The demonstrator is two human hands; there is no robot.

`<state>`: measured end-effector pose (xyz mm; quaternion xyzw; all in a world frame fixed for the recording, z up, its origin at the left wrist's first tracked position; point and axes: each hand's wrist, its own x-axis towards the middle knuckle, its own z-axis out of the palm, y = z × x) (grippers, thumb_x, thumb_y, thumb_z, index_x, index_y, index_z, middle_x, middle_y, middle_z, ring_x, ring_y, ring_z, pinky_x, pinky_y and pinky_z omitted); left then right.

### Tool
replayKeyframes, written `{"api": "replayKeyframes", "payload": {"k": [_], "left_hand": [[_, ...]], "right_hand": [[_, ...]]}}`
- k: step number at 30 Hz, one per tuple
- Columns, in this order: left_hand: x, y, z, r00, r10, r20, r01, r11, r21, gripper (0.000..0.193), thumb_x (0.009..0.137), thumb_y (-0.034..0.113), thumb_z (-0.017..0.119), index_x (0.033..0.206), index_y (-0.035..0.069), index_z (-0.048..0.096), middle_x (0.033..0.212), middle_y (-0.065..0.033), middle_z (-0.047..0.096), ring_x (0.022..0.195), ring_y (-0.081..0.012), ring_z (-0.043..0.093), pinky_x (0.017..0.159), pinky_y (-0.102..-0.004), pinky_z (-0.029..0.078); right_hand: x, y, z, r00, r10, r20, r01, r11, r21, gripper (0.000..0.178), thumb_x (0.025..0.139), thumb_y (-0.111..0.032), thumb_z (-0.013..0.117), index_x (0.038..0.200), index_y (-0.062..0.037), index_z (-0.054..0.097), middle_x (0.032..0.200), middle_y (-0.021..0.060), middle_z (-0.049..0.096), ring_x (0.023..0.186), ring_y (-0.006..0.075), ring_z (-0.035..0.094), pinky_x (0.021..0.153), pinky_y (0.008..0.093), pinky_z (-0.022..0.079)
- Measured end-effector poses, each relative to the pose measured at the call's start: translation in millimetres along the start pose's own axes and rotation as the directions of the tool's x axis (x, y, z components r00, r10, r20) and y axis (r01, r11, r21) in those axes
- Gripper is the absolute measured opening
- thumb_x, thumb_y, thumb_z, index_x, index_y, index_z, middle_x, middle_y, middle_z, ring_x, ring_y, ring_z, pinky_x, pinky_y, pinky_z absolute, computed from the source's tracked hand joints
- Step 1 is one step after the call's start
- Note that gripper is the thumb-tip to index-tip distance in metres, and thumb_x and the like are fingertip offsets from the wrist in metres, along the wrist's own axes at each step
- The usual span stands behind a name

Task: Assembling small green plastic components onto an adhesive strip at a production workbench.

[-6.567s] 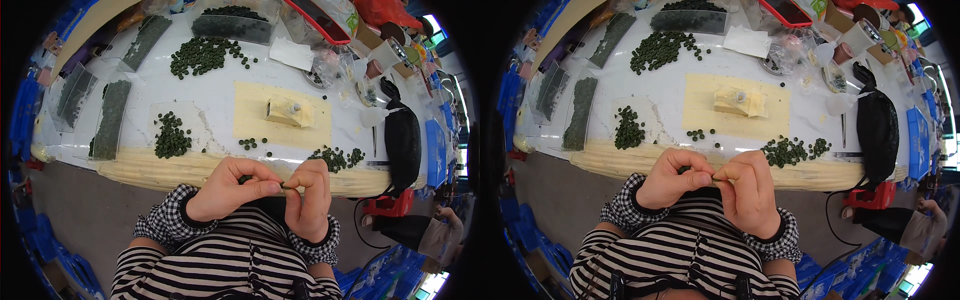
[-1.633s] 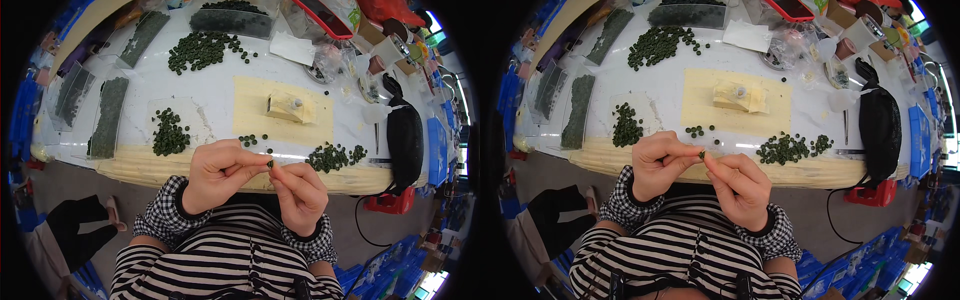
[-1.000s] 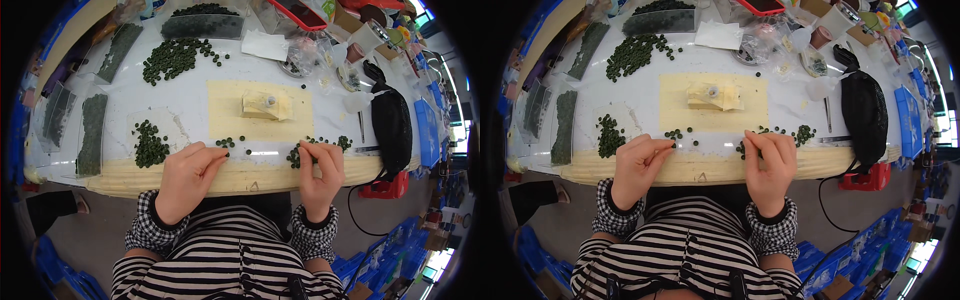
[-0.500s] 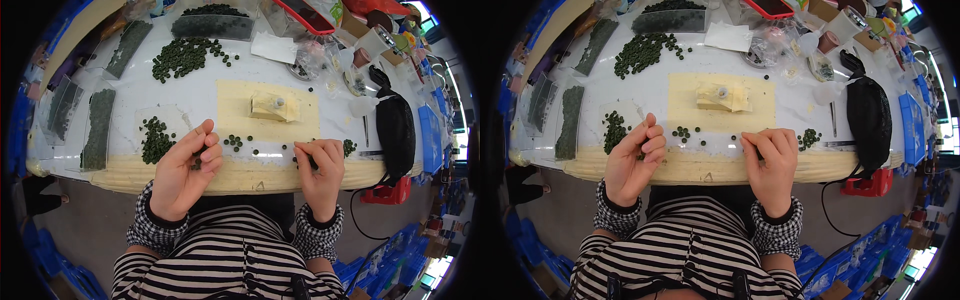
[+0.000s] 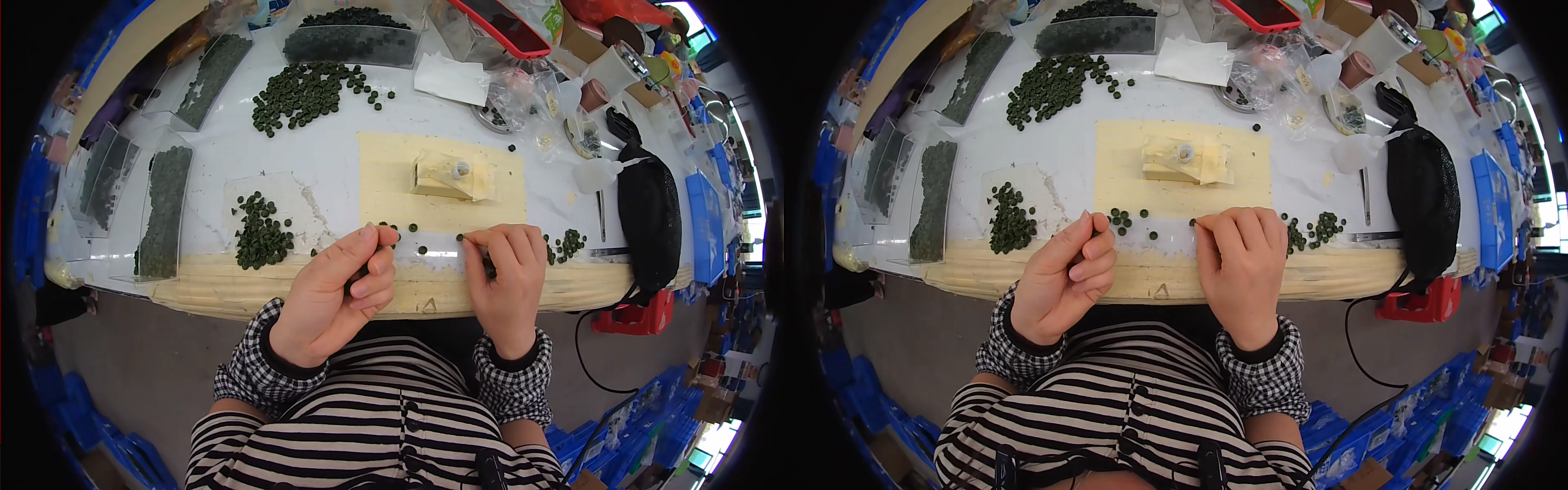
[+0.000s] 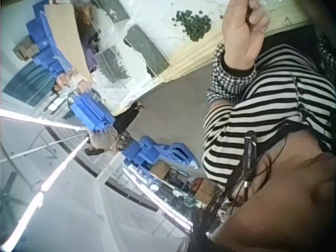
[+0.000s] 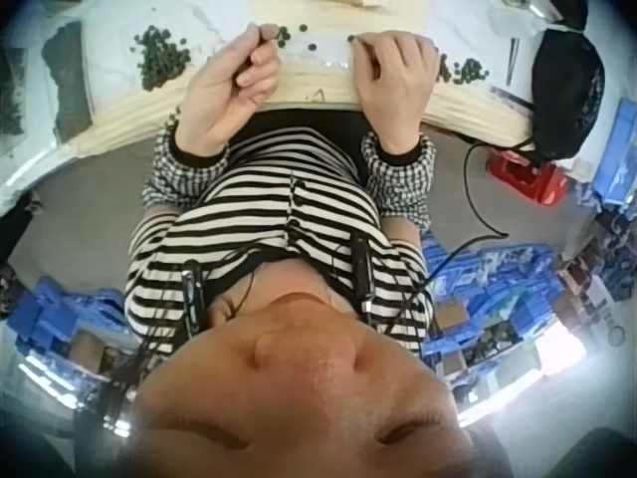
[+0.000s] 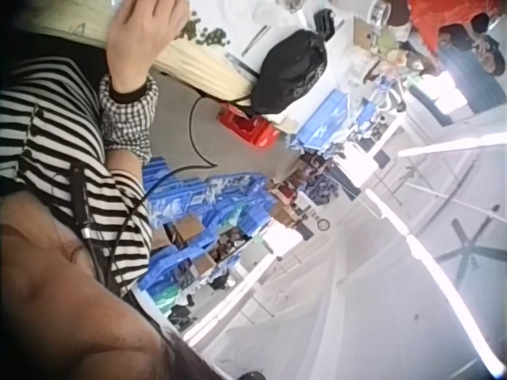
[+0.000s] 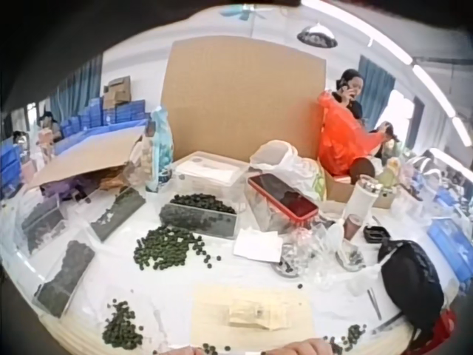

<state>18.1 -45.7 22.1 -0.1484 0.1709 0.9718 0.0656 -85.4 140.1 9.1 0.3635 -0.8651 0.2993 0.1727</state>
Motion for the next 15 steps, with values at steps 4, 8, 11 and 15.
{"api": "replayKeyframes", "payload": {"k": [4,8,11,15], "left_hand": [[0.6,0.9,10.4,0.994,0.028,-0.107,-0.019,0.996,0.083,0.024,0.1,0.015,0.045,0.117,0.001,0.055,0.086,0.0007,0.054,0.061,-0.0043,0.036,0.055,-0.0181,0.033],[0.0,-0.2,4.5,0.995,0.058,-0.076,-0.046,0.987,0.154,0.026,0.097,0.009,0.05,0.12,-0.001,0.055,0.094,-0.0026,0.059,0.06,-0.0028,0.036,0.055,-0.0173,0.033],[-0.7,-0.5,0.5,0.997,0.058,-0.043,-0.052,0.992,0.116,0.024,0.096,0.007,0.052,0.118,-0.001,0.058,0.099,-0.0067,0.062,0.059,-0.0016,0.036,0.054,-0.0165,0.032],[-0.3,-1.2,-5.8,0.999,0.044,0.01,-0.045,0.995,0.094,0.022,0.095,0.007,0.053,0.115,0.001,0.059,0.1,-0.0085,0.065,0.054,-0.0013,0.032,0.051,-0.0166,0.031]], "right_hand": [[-2.2,-1.0,-2.0,0.999,0.027,-0.017,-0.027,0.999,0.038,0.013,0.073,-0.004,0.07,0.084,-0.0062,0.064,0.081,0.0048,0.058,0.081,0.0252,0.053,0.075,0.0369,0.04],[-2.4,-1.0,-5.9,1.0,0.013,0.0,-0.013,0.999,0.033,0.014,0.073,-0.005,0.071,0.085,-0.0064,0.064,0.081,0.0045,0.059,0.08,0.0248,0.053,0.074,0.0366,0.041],[-0.4,-5.3,-3.3,0.999,-0.033,0.022,0.033,0.999,-0.003,0.013,0.073,-0.006,0.071,0.085,-0.0061,0.064,0.081,0.0045,0.059,0.079,0.0244,0.053,0.074,0.0363,0.041],[0.8,-5.9,-0.8,0.999,-0.022,0.029,0.022,1.0,-0.014,0.012,0.074,-0.006,0.071,0.084,-0.0057,0.063,0.08,0.0047,0.058,0.078,0.0246,0.053,0.074,0.0364,0.041]]}}
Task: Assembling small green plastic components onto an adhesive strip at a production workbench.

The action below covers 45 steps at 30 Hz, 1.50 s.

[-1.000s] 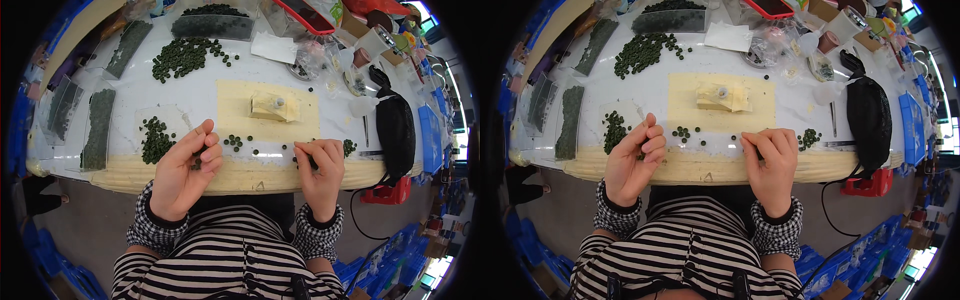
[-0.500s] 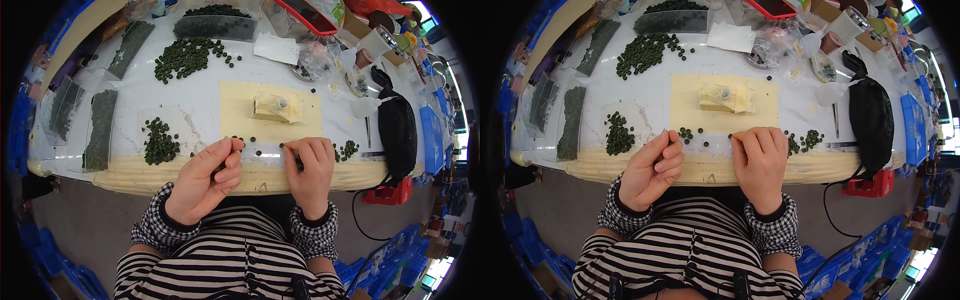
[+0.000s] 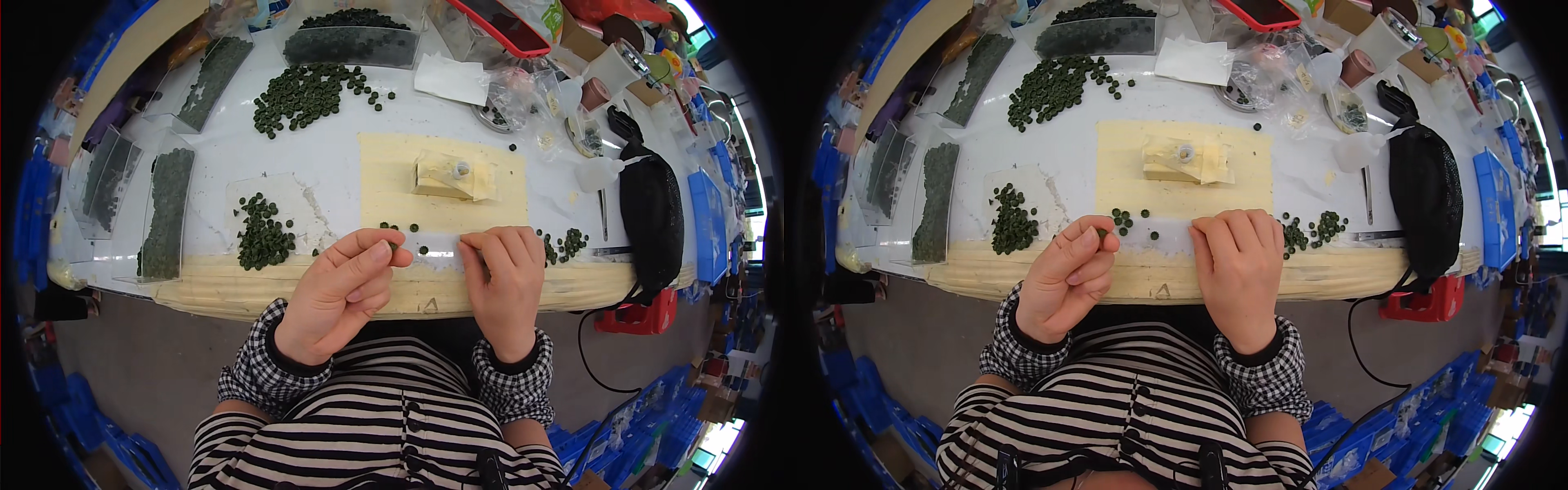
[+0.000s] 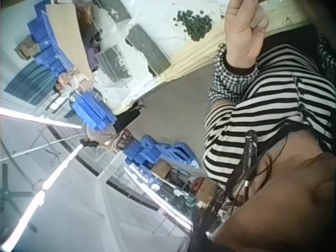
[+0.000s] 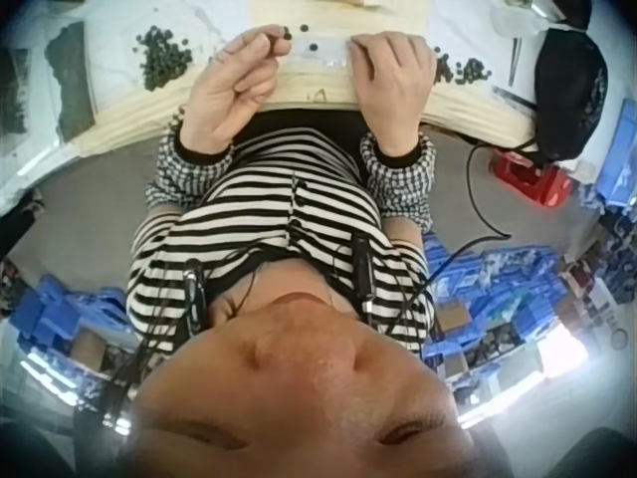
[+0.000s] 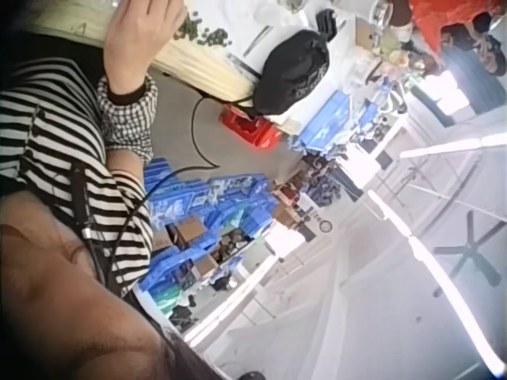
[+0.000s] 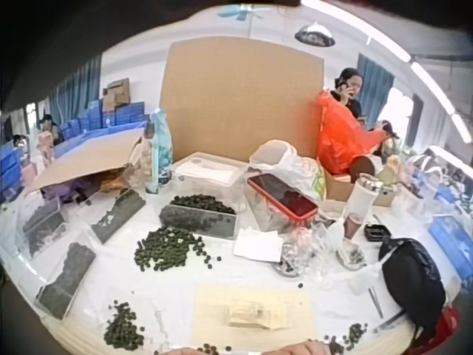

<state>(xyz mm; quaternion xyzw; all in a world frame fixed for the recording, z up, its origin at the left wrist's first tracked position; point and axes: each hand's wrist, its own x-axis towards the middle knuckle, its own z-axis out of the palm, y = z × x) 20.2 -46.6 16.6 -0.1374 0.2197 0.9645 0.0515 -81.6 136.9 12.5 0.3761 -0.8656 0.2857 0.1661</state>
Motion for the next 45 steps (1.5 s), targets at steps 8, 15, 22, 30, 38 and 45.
{"api": "replayKeyframes", "payload": {"k": [8,15,22,30,38,45], "left_hand": [[1.1,-7.0,-9.8,0.994,0.004,0.113,-0.002,1.0,-0.011,0.019,0.095,0.009,0.056,0.112,0.004,0.06,0.098,-0.0083,0.066,0.052,-0.0024,0.031,0.05,-0.017,0.029],[0.0,-10.1,-7.7,0.994,-0.004,0.112,0.003,1.0,0.016,0.018,0.095,0.012,0.057,0.11,0.004,0.062,0.093,-0.0072,0.067,0.052,-0.0023,0.032,0.05,-0.0175,0.029],[-2.1,-10.3,-0.7,0.995,-0.008,0.101,0.004,0.999,0.046,0.016,0.091,0.005,0.06,0.107,0.004,0.063,0.095,-0.0086,0.066,0.061,-0.0028,0.041,0.052,-0.0183,0.032],[-1.4,-14.4,3.3,0.993,0.116,0.018,-0.117,0.982,0.151,0.02,0.084,-0.006,0.064,0.101,0.002,0.063,0.099,-0.008,0.065,0.088,-0.0124,0.063,0.077,-0.0219,0.053],[-2.3,-11.2,1.5,0.999,0.04,-0.015,-0.035,0.973,0.229,0.018,0.086,-0.003,0.064,0.104,0.001,0.063,0.089,-0.0045,0.064,0.071,-0.0063,0.055,0.06,-0.0177,0.044],[-2.6,-10.1,8.1,0.999,-0.039,-0.016,0.042,0.976,0.214,0.017,0.089,0.004,0.063,0.106,0.001,0.064,0.079,0.0007,0.059,0.058,-0.0024,0.039,0.051,-0.0167,0.03]], "right_hand": [[3.5,-18.3,-14.8,0.99,0.141,-0.025,-0.119,0.907,0.405,0.012,0.071,0.002,0.073,0.079,-0.0029,0.064,0.077,0.0058,0.06,0.074,0.0228,0.053,0.065,0.0313,0.042],[2.1,-31.3,-14.4,0.983,0.182,0.002,-0.138,0.737,0.661,0.013,0.073,0.002,0.073,0.084,-0.0022,0.067,0.08,0.0072,0.062,0.073,0.0203,0.055,0.065,0.0284,0.043],[4.5,-39.5,-7.1,0.991,0.115,-0.071,-0.043,0.766,0.641,0.015,0.072,0.002,0.073,0.085,-0.0022,0.068,0.08,0.0072,0.062,0.073,0.0201,0.055,0.063,0.0283,0.043],[6.1,-41.2,-2.8,0.981,0.018,-0.195,0.07,0.897,0.437,0.02,0.066,0.003,0.075,0.083,-0.0035,0.067,0.077,0.006,0.061,0.068,0.0218,0.054,0.06,0.0299,0.043],[10.5,-39.3,-2.0,0.949,-0.177,-0.26,0.246,0.932,0.265,0.022,0.066,0.001,0.074,0.085,-0.0044,0.066,0.078,0.0052,0.059,0.068,0.0221,0.053,0.058,0.0317,0.043],[10.4,-34.5,-4.4,0.96,-0.171,-0.22,0.236,0.919,0.315,0.019,0.069,0.0,0.072,0.086,-0.0046,0.063,0.079,0.0063,0.058,0.068,0.023,0.052,0.06,0.0323,0.043]]}}
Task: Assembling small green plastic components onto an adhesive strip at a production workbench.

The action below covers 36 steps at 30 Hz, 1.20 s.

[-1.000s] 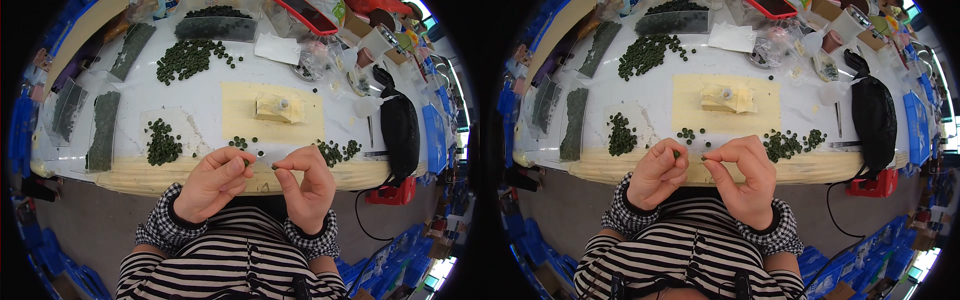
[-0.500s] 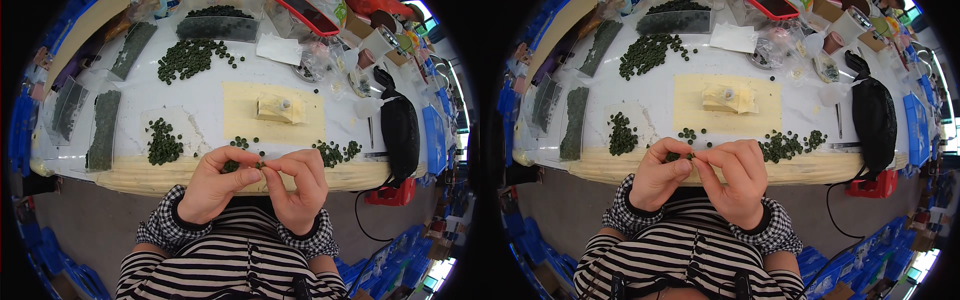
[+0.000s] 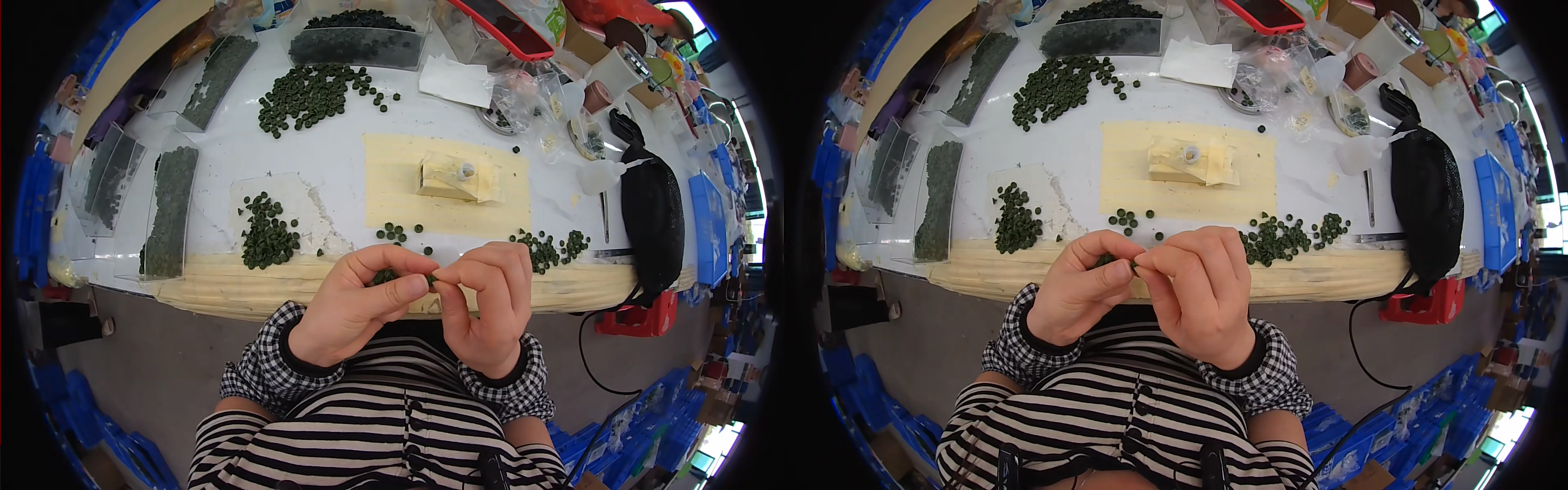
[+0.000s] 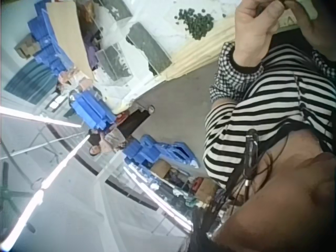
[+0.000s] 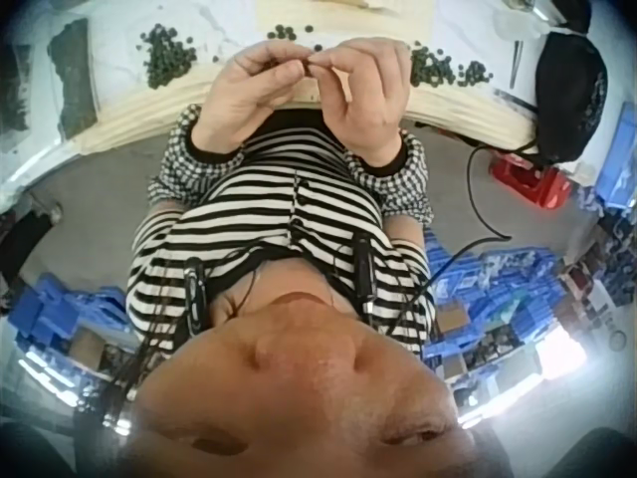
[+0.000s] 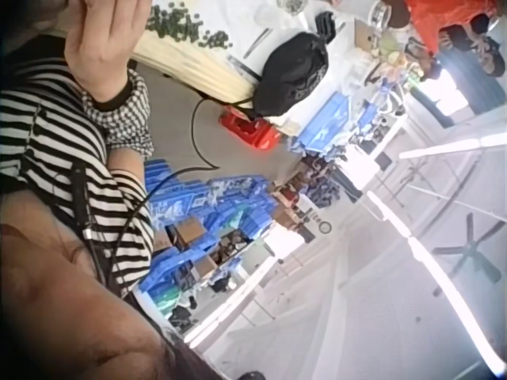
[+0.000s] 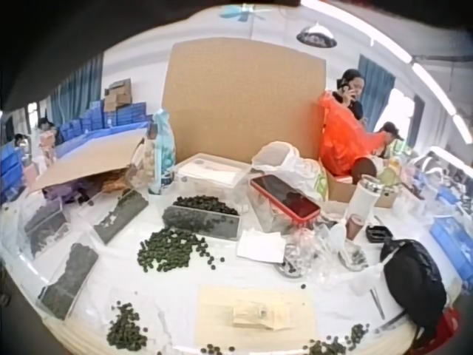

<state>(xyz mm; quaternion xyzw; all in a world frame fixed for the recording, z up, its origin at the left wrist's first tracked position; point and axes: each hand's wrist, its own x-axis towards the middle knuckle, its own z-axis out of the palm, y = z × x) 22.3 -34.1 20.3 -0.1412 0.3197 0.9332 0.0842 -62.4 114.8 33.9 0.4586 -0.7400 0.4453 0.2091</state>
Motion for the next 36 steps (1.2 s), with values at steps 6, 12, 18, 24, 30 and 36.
{"api": "replayKeyframes", "payload": {"k": [6,12,18,24,30,36], "left_hand": [[-0.9,1.5,-3.0,0.997,-0.014,0.073,0.015,1.0,-0.006,0.015,0.089,0.006,0.065,0.103,0.0,0.065,0.079,0.0014,0.059,0.06,-0.002,0.041,0.053,-0.0163,0.032],[-2.4,-1.2,1.6,0.984,0.177,0.033,-0.179,0.979,0.1,0.014,0.085,0.002,0.067,0.099,-0.001,0.067,0.078,0.0004,0.062,0.07,-0.0033,0.051,0.064,-0.018,0.043],[-2.8,-2.7,2.9,0.967,0.253,0.011,-0.251,0.956,0.152,0.014,0.084,-0.001,0.068,0.098,-0.001,0.067,0.081,-0.0019,0.065,0.076,-0.0048,0.055,0.074,-0.0199,0.046],[-1.4,0.8,0.2,0.978,0.21,-0.009,-0.208,0.974,0.09,0.013,0.084,-0.001,0.068,0.097,-0.001,0.068,0.075,0.0016,0.061,0.064,-0.002,0.046,0.06,-0.0178,0.041],[-1.8,4.5,-3.5,0.872,0.487,0.055,-0.41,0.665,0.624,0.012,0.081,-0.001,0.071,0.093,-0.001,0.07,0.065,0.0064,0.05,0.057,-0.0008,0.036,0.055,-0.0171,0.033],[-0.1,7.4,-3.8,0.874,0.482,0.067,-0.404,0.644,0.65,0.015,0.077,-0.002,0.073,0.092,0.001,0.072,0.059,0.006,0.044,0.055,-0.0022,0.035,0.052,-0.0184,0.031]], "right_hand": [[0.8,-2.1,-2.1,1.0,-0.003,-0.017,0.004,0.999,0.037,0.02,0.068,0.0,0.073,0.085,-0.0047,0.064,0.078,0.0052,0.058,0.066,0.022,0.053,0.059,0.0318,0.043],[-3.3,-4.7,2.8,0.995,-0.011,-0.099,0.011,1.0,0.005,0.023,0.065,0.002,0.075,0.085,-0.004,0.067,0.076,0.0046,0.059,0.064,0.0209,0.053,0.055,0.0302,0.043],[-6.0,-6.6,4.8,0.993,-0.027,-0.116,0.027,1.0,-0.006,0.025,0.064,0.003,0.075,0.087,-0.0026,0.068,0.076,0.0046,0.059,0.064,0.0202,0.054,0.055,0.0294,0.044],[-10.1,-5.2,7.1,0.995,-0.057,-0.086,0.059,0.998,0.017,0.028,0.063,0.003,0.075,0.09,-0.0006,0.069,0.078,0.0051,0.06,0.063,0.0196,0.054,0.054,0.0283,0.044],[-13.3,-0.6,6.2,0.999,-0.015,-0.028,0.018,0.99,0.139,0.032,0.064,0.005,0.075,0.094,-0.0013,0.071,0.079,0.0046,0.061,0.063,0.0183,0.055,0.053,0.0275,0.043],[-17.4,0.3,5.7,0.993,0.114,0.029,-0.117,0.93,0.349,0.033,0.066,0.005,0.075,0.098,-0.0034,0.072,0.081,0.0048,0.064,0.065,0.017,0.056,0.055,0.0269,0.043]]}}
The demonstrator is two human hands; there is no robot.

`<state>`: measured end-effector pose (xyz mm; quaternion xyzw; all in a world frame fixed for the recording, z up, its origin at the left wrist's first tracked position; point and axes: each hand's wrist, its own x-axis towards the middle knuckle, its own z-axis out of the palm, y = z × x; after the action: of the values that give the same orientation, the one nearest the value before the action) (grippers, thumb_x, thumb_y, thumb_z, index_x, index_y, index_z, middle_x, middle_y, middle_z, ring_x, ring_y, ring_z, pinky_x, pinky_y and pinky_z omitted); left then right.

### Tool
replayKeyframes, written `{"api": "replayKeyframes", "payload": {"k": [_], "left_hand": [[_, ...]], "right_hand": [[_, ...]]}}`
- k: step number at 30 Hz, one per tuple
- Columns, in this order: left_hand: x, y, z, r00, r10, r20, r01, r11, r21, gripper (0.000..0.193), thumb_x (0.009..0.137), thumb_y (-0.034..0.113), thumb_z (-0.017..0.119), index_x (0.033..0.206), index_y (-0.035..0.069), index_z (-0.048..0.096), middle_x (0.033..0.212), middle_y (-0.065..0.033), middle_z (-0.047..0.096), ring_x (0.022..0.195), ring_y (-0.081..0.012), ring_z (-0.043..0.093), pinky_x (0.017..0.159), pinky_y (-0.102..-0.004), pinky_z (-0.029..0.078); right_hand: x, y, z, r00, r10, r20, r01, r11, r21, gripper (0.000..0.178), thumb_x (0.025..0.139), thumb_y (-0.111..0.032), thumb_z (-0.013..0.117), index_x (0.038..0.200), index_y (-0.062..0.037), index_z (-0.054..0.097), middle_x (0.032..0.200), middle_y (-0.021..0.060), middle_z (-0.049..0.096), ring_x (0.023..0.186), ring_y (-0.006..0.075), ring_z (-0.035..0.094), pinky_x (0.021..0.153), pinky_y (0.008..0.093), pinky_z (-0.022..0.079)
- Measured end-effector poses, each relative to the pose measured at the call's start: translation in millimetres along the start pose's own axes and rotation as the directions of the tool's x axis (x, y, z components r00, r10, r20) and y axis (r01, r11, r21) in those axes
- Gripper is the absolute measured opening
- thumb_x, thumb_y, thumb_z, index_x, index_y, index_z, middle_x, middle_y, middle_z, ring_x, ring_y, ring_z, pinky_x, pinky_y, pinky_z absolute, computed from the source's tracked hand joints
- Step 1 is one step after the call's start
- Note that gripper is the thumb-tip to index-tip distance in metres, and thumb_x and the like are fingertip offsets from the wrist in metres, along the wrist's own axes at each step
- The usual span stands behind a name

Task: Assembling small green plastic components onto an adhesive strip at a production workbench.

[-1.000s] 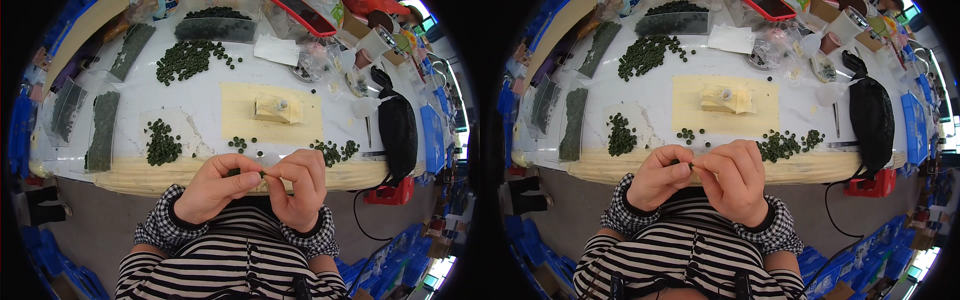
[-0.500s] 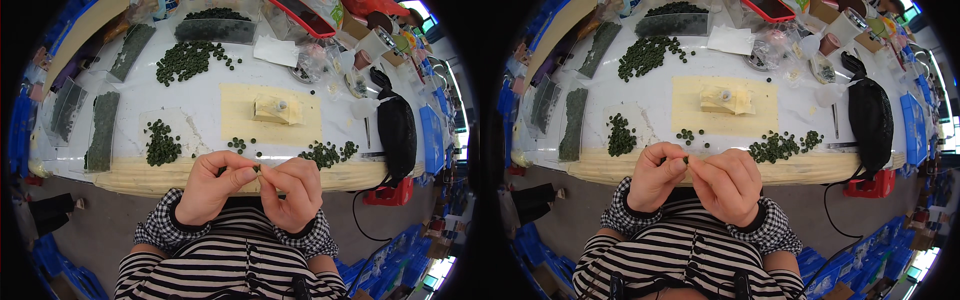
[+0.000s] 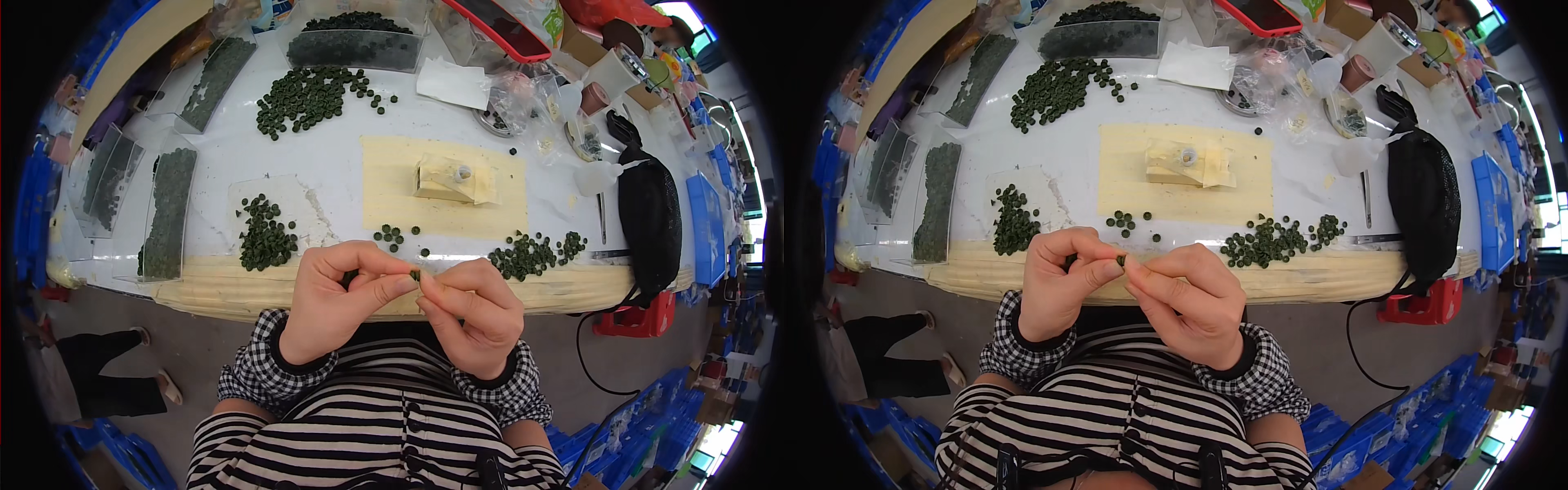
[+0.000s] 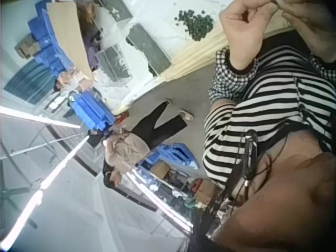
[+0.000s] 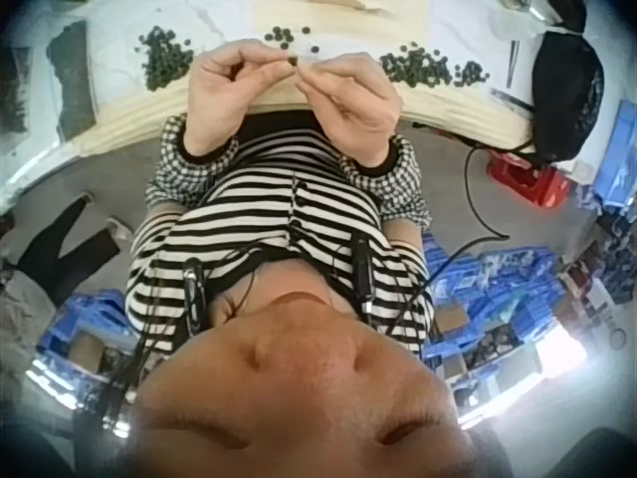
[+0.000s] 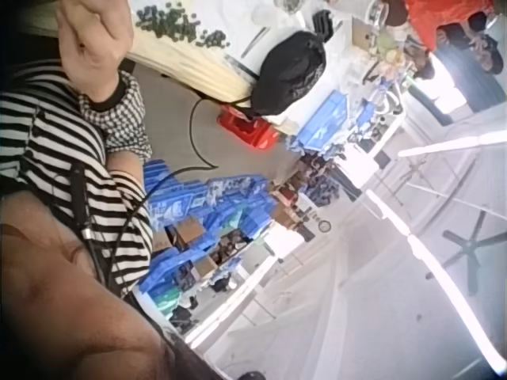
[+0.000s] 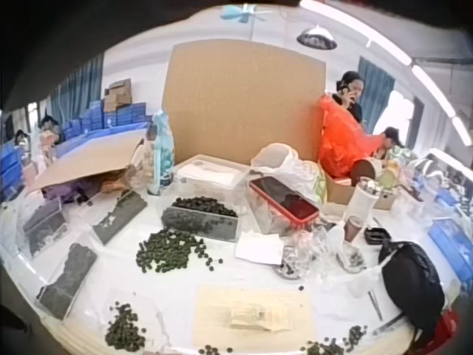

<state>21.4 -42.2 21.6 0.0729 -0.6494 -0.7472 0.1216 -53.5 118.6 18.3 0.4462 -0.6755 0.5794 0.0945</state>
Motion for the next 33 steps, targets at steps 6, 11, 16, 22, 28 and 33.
{"api": "replayKeyframes", "payload": {"k": [6,11,16,22,28,33], "left_hand": [[1.1,4.7,1.8,0.924,0.381,0.015,-0.353,0.841,0.41,0.023,0.073,-0.005,0.075,0.093,0.005,0.073,0.055,0.0023,0.041,0.048,-0.0068,0.035,0.046,-0.0218,0.028],[2.9,3.6,0.7,0.925,0.379,0.03,-0.359,0.843,0.401,0.022,0.072,-0.004,0.075,0.093,0.005,0.073,0.055,0.0024,0.042,0.049,-0.0071,0.036,0.047,-0.0223,0.028],[2.6,3.8,-4.7,0.963,0.26,0.072,-0.269,0.916,0.297,0.021,0.072,-0.003,0.076,0.091,0.004,0.073,0.056,0.0026,0.044,0.05,-0.0069,0.037,0.048,-0.0219,0.028],[0.8,3.0,1.0,0.891,0.441,0.106,-0.432,0.754,0.494,0.018,0.073,-0.002,0.076,0.09,0.004,0.073,0.057,0.0023,0.048,0.05,-0.0062,0.038,0.047,-0.0211,0.028],[5.2,-1.6,-5.5,0.937,0.327,0.124,-0.349,0.882,0.316,0.022,0.075,-0.002,0.074,0.095,0.005,0.073,0.055,0.0034,0.043,0.048,-0.0054,0.036,0.046,-0.0211,0.027],[4.5,-2.2,-3.3,0.975,0.208,0.079,-0.219,0.96,0.175,0.02,0.077,-0.001,0.073,0.096,0.005,0.073,0.056,0.0049,0.04,0.051,-0.0044,0.033,0.049,-0.0213,0.027]], "right_hand": [[-0.5,6.1,-2.4,0.999,0.02,0.026,-0.021,0.999,0.032,0.034,0.068,0.006,0.074,0.101,-0.0033,0.072,0.083,0.0054,0.064,0.068,0.0166,0.057,0.058,0.027,0.044],[-8.6,2.0,-3.4,0.961,0.271,0.053,-0.276,0.935,0.224,0.035,0.069,0.006,0.073,0.102,-0.0029,0.071,0.083,0.0063,0.064,0.07,0.0173,0.057,0.06,0.0271,0.044],[-2.9,4.5,-5.1,0.997,0.057,0.055,-0.062,0.994,0.095,0.035,0.069,0.006,0.074,0.103,-0.003,0.071,0.083,0.0061,0.065,0.069,0.0171,0.057,0.059,0.0265,0.044],[-3.7,5.6,-7.6,0.997,0.04,0.072,-0.045,0.997,0.061,0.034,0.07,0.005,0.074,0.103,-0.003,0.071,0.083,0.0059,0.065,0.068,0.0166,0.057,0.058,0.026,0.043],[-9.4,4.3,-6.8,0.985,0.163,0.061,-0.171,0.971,0.169,0.031,0.072,0.005,0.073,0.103,-0.0018,0.071,0.082,0.0062,0.065,0.068,0.0155,0.057,0.058,0.0252,0.043],[-9.7,1.9,-4.6,0.987,0.156,0.028,-0.158,0.979,0.128,0.031,0.072,0.005,0.073,0.103,-0.0017,0.071,0.082,0.0065,0.064,0.068,0.0153,0.057,0.057,0.0247,0.043]]}}
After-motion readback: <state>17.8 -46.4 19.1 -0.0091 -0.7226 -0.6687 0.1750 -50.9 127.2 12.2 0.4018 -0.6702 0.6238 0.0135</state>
